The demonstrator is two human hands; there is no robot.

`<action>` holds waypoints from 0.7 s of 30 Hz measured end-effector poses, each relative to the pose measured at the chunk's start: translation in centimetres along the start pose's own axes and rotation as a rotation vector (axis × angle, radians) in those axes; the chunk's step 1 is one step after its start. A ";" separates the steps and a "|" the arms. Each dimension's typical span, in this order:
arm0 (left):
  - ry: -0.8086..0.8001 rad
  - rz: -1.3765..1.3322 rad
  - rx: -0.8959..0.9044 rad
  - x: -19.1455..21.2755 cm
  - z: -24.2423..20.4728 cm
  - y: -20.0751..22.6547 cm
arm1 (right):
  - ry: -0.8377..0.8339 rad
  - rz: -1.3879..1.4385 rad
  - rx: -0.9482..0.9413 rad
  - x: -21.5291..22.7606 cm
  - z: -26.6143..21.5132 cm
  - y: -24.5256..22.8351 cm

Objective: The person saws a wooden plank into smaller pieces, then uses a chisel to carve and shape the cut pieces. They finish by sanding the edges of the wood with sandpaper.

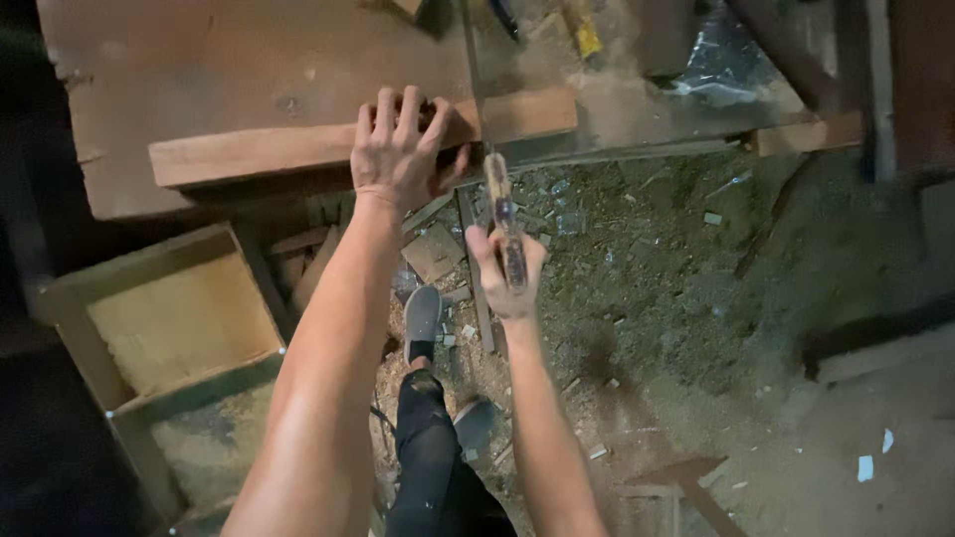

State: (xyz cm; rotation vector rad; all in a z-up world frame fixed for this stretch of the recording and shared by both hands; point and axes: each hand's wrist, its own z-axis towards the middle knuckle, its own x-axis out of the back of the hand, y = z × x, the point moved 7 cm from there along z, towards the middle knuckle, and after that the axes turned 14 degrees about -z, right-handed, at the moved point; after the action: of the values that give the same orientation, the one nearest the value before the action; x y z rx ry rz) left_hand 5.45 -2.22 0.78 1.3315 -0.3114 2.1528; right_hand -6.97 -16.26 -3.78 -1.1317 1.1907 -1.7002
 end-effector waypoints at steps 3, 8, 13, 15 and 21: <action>0.061 0.071 -0.011 -0.3 -0.4 0.0 | 0.054 -0.128 -0.027 0.1 -1.1 1.6; -0.020 0.022 -0.035 -1.1 -0.4 0.0 | 0.129 -0.253 0.020 0.1 -2.4 1.5; -0.011 0.022 -0.041 -1.2 -0.9 0.2 | 0.139 -0.181 -0.032 0.4 -2.4 -0.1; -0.055 0.013 -0.023 -1.6 -0.6 -0.1 | 0.147 -0.180 -0.031 1.0 -2.0 -1.1; 0.029 0.101 -0.043 -1.6 -0.7 -0.1 | 0.137 -0.216 0.000 3.3 -3.7 -2.4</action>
State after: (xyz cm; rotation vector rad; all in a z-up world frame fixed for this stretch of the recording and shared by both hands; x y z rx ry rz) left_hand 5.51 -2.41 -0.98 1.2845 -0.4202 2.2334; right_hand -11.70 -17.60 -1.38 -1.1959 1.1856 -1.9677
